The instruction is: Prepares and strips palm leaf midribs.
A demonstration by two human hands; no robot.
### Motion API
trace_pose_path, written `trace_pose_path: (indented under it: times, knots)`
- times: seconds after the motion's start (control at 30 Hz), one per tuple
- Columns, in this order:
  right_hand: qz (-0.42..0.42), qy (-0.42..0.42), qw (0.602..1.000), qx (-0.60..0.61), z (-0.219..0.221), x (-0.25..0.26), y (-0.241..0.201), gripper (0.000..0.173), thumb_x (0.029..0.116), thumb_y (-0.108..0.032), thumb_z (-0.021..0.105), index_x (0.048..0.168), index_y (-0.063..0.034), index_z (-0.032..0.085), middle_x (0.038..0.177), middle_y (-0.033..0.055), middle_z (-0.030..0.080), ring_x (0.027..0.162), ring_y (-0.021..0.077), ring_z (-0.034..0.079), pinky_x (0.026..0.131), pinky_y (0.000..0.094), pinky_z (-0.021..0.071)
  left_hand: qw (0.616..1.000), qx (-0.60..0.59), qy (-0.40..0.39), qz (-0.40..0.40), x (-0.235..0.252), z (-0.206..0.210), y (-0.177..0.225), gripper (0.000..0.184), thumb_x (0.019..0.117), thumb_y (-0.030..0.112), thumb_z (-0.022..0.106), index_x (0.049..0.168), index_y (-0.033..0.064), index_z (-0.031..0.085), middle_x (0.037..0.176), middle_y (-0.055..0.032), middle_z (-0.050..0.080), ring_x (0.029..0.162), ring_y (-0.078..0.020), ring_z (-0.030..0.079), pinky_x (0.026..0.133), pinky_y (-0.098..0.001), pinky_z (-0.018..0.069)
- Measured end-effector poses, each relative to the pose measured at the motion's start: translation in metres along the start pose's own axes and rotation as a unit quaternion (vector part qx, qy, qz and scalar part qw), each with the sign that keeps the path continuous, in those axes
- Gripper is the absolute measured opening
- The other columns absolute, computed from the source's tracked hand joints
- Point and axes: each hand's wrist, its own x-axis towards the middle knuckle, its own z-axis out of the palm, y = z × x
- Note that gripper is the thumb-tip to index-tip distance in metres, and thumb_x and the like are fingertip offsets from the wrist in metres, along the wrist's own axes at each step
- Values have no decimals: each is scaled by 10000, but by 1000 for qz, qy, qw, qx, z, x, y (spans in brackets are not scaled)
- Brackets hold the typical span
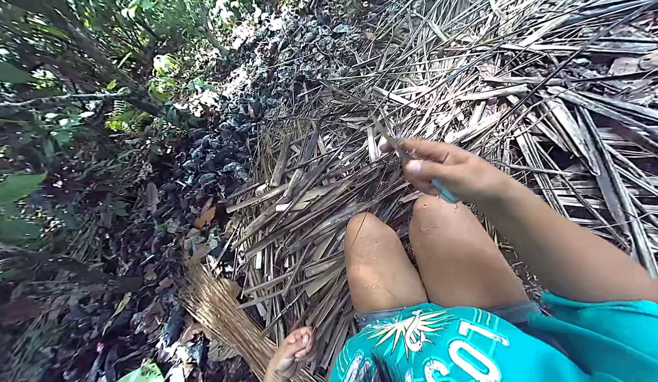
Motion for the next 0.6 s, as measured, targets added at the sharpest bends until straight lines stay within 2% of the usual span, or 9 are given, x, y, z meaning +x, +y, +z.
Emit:
trace_pose_path:
  times: [0.23, 0.4, 0.5, 0.57, 0.6]
  knots:
    - [-27, 13, 999, -24, -13, 2, -13, 410, 1037, -180, 498, 1435, -81, 513, 705, -118, 548, 550, -43, 479, 511, 112, 414, 1000, -23, 7, -7, -18, -20, -14, 152, 946, 376, 706, 858, 254, 727, 607, 180, 536, 504, 59, 477, 485, -123, 378]
    - [-37, 6, 999, -24, -21, 6, -16, 406, 1050, -189, 460, 1445, -102, 493, 692, -131, 514, 533, -46, 451, 489, 115, 394, 999, -25, 27, -14, -26, -22, -16, 141, 939, 369, 714, 853, 258, 727, 611, 183, 536, 501, 59, 471, 484, -126, 380]
    - [-70, 85, 993, -44, -44, 8, -34, 405, 1053, -218, 385, 1450, -163, 446, 655, -171, 466, 517, -54, 440, 492, 120, 402, 992, 1, 126, 11, -39, -27, -13, 155, 919, 398, 727, 814, 285, 715, 583, 182, 512, 487, 53, 458, 476, -141, 384]
    - [-98, 154, 982, -41, -59, 7, -45, 373, 1069, -232, 345, 1431, -215, 432, 642, -169, 445, 507, -28, 435, 499, 143, 414, 966, 56, 238, 89, -43, -25, 11, 159, 903, 442, 735, 826, 303, 721, 563, 166, 513, 476, 45, 471, 471, -151, 409]
    - [-105, 171, 979, -35, -59, 7, -47, 361, 1074, -233, 336, 1421, -225, 435, 633, -167, 451, 497, -22, 441, 492, 147, 422, 946, 100, 276, 140, -42, -20, 35, 150, 920, 458, 714, 885, 313, 730, 578, 164, 534, 489, 48, 494, 481, -148, 435]
